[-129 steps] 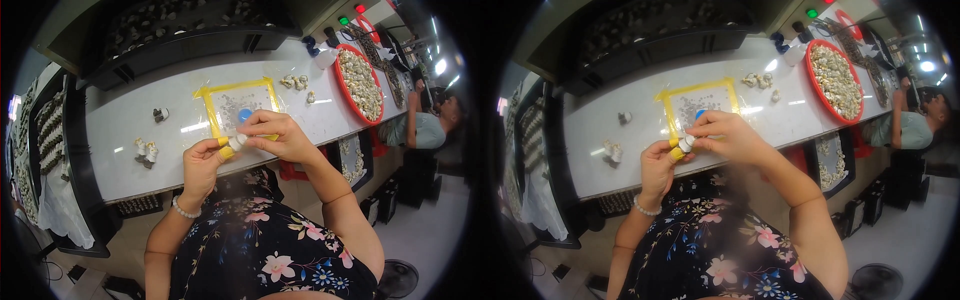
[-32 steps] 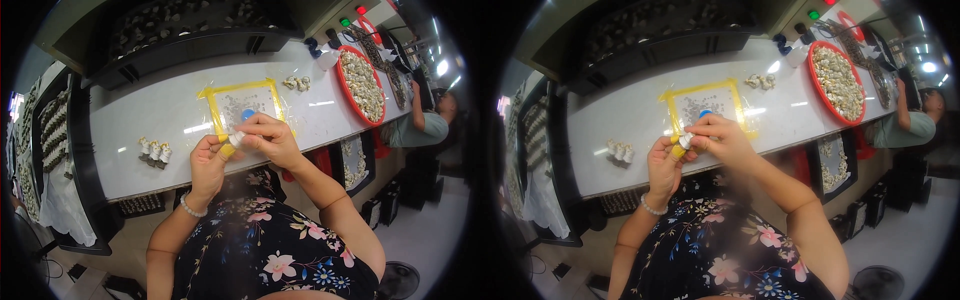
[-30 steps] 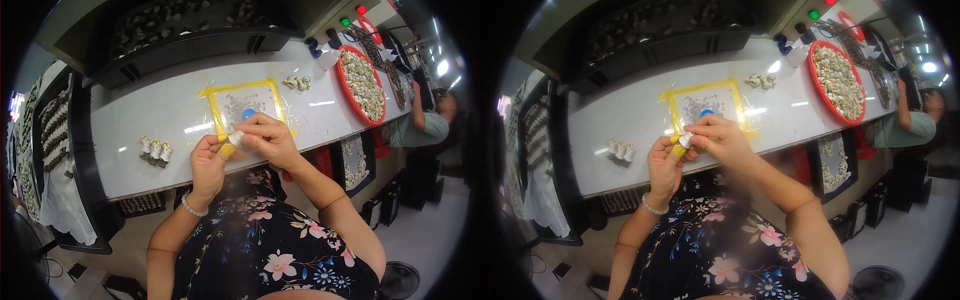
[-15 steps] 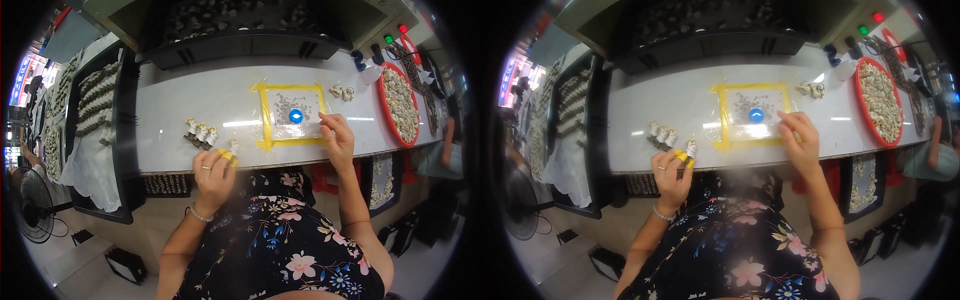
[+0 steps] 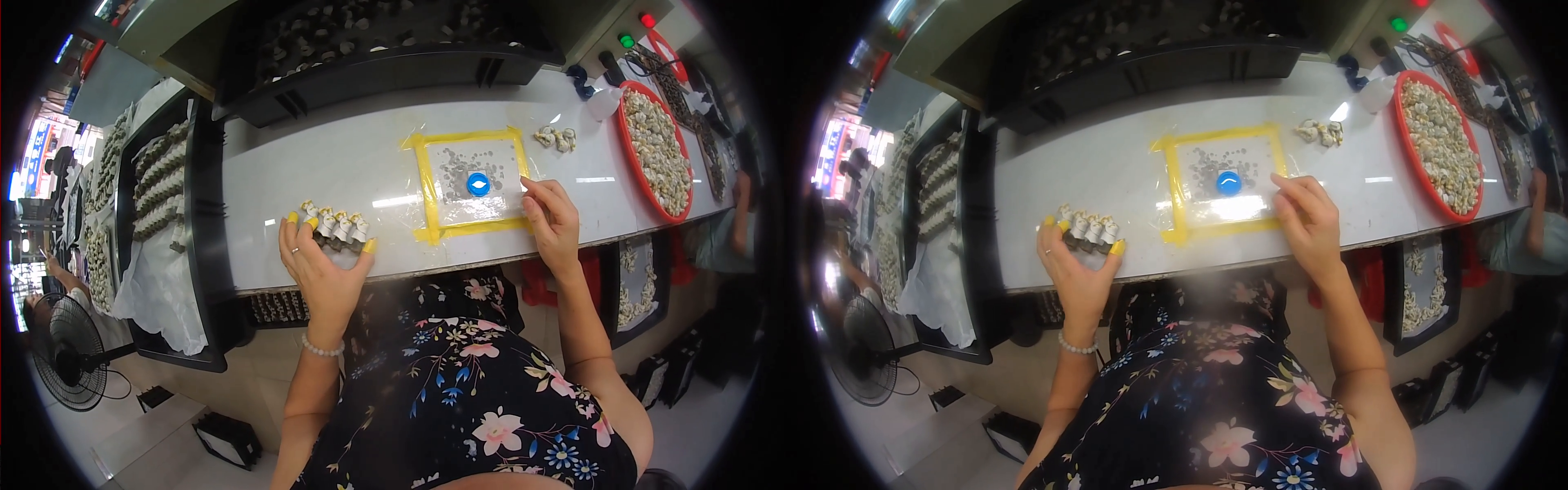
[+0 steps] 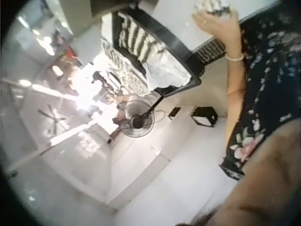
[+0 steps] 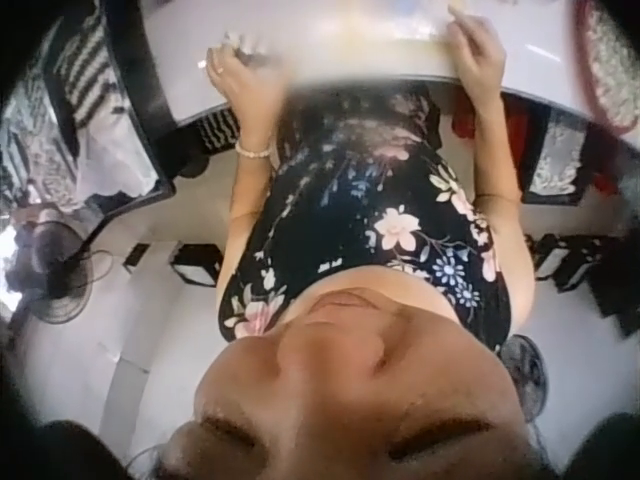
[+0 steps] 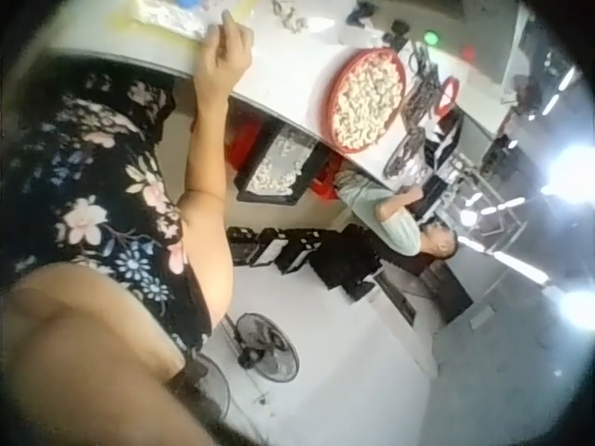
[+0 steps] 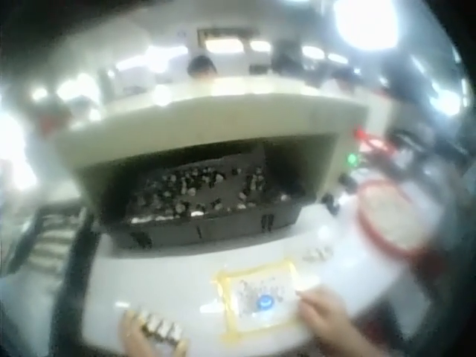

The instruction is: The person applies adhesive to small figurine parts, attaches them onto figurine bodies by hand, and places the assembled figurines into a tray.

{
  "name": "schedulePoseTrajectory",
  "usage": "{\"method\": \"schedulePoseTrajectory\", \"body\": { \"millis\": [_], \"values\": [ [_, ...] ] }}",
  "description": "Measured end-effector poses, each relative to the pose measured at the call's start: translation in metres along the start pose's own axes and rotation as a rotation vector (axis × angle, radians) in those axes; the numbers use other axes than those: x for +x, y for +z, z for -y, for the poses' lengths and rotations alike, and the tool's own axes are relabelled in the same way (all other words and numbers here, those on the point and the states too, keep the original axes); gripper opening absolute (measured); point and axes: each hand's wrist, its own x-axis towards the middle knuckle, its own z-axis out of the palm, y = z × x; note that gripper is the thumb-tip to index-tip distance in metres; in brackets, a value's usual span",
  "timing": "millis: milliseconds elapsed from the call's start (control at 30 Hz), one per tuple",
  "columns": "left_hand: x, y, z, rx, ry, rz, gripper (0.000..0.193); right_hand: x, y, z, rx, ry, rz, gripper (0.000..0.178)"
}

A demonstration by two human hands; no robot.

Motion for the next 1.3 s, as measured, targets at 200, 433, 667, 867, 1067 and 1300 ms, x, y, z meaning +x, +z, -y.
{"method": "schedulePoseTrajectory", "body": {
  "millis": [200, 433, 667, 867, 1067, 1300],
  "values": [
    [0.005, 0.001, 0.000, 0.011, -0.045, 0.078, 0.067, 0.002, -0.002, -0.004, -0.036, 0.008, 0.005, 0.025],
    [0.012, 0.014, 0.005, -0.029, -0.019, 0.084, 0.065, 0.002, -0.011, -0.009, -0.212, -0.185, -0.005, 0.024],
    [0.027, -0.012, -0.007, 0.014, 0.201, 0.058, 0.019, -0.001, 0.006, -0.015, -0.102, -0.193, -0.024, 0.026],
    [0.036, 0.003, -0.016, -0.028, 0.330, -0.028, 0.021, -0.006, -0.011, -0.015, -0.123, -0.185, -0.039, 0.025],
    [0.020, -0.009, 0.028, -0.259, -0.090, 0.065, 0.045, 0.003, 0.008, -0.019, -0.070, -0.254, -0.001, 0.026],
    [0.028, -0.096, 0.009, -0.465, -0.135, -0.019, 0.063, -0.004, -0.017, -0.010, -0.167, -0.063, -0.032, 0.023]
  ]
}}
